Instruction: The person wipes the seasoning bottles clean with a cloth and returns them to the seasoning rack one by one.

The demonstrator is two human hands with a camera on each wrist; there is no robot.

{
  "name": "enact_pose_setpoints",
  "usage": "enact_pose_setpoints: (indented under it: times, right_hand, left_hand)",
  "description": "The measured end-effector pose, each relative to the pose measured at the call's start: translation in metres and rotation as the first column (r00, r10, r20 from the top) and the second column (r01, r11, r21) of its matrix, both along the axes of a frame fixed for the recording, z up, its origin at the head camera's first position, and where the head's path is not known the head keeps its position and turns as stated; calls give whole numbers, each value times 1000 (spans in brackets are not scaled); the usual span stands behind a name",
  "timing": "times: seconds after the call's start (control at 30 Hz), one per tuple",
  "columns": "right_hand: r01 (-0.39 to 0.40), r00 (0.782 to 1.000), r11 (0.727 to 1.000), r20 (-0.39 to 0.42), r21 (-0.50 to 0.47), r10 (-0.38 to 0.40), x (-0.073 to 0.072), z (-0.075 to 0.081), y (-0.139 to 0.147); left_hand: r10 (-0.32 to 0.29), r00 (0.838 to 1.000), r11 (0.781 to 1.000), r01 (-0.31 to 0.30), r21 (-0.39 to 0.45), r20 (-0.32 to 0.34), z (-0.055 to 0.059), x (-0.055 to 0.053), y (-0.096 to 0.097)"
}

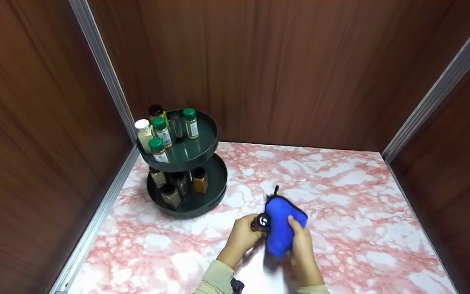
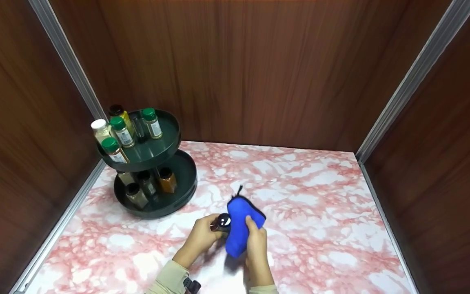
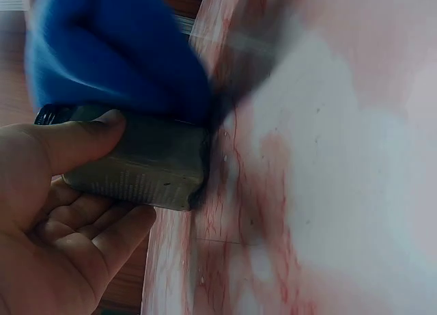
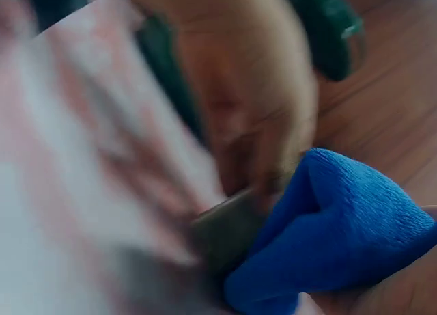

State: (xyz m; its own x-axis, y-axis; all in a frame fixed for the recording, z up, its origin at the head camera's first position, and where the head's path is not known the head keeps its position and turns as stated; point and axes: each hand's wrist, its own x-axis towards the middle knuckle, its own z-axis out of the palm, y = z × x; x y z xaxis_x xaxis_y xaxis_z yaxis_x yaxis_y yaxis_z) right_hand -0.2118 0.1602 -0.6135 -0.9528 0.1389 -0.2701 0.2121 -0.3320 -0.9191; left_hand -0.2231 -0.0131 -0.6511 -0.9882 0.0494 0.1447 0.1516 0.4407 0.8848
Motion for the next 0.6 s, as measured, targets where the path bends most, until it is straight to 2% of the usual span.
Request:
enact_pose_setpoints:
  times: [0.07,0.13,0.27,0.37,0.43,0.6]
  right_hand:
    - [21,998,997,-57,-71,-25,-1,8,-1]
    - [25,995,994,-91,-104,-34,-7,9,-2]
    - [-14,998,994,-62,-105,7,-20,-9,-5]
    - [-43,999,997,-16,-62,42,-21,-28,-7]
    - [-50,999,999,0,-4,50,-15,-33,-9]
    - [-20,1000,989,10,148,19,2,-26,-13]
  left_hand:
    - [-1,1000,1000,1,-1,-2,0,1,1]
    - [1,1000,1000,-1,-10,-14,-1,0,2]
    - [-5,999,1000,4,-27,-51,-1,-2,3]
    - [-10,999,999,8,-34,-53,-2,-1,2]
    - [-10,999,1000,9,-27,-42,-2,0,1]
    - [-28,1000,999,28,-23,0,1,-1,-4]
